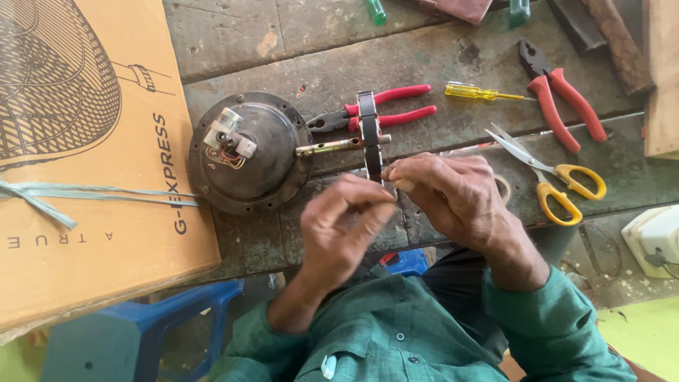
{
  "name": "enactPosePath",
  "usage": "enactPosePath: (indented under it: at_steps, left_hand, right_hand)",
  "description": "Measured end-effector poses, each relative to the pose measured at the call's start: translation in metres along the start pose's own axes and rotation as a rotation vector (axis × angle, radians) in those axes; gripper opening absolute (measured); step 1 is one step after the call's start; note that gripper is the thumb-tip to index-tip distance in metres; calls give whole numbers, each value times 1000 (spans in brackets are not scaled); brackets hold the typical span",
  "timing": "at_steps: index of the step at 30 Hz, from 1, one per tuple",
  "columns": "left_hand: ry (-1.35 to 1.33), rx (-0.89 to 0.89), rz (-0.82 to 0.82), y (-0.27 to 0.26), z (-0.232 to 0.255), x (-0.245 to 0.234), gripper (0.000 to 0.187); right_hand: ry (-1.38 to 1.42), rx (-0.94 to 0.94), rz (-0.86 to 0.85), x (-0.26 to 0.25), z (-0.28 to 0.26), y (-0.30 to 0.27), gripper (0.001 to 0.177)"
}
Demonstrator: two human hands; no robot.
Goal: The person sits at a low wooden table and repeatedly rotates a small cylindrical electrical component held in their hands. They manipulate the component's internal parts while a larger motor housing and various tools like pliers and scissors rest on the table.
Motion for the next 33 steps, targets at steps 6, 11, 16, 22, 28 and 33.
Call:
enactPosePath:
  at_steps: [6,11,16,22,28,33]
  left_hand:
    - [-198,-317,188,2,-28,-26,8]
    - [-193,-358,219,0,-40,-31,9]
    - [-193,-368,238,2,-48,-33,10]
    - [-203,-376,295,5,-58,-33,9]
    - [-240,-370,313,4,-62,-31,8]
    - [-178,-370,334,5,-65,-32,8]
  right_hand:
    - [-162,-37,82,6,-1,5,19]
    - [-171,-28,105,10,3,6,19]
    - [-219,47,156,13,7,4,15]
    - [-211,193,280,17,17,4,9]
    - [-121,262,305,19,21,0,7]
    - [-184,324,329,15,34,-5,8]
Point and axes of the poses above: each hand's wrist, its own y-axis towards the middle knuckle, its own x-axis out of the palm, z = x × y, the point moved 7 cm from there along y, towards the middle knuckle, and after that the axes turned 8 degrees about x, right-handed, at the moved point
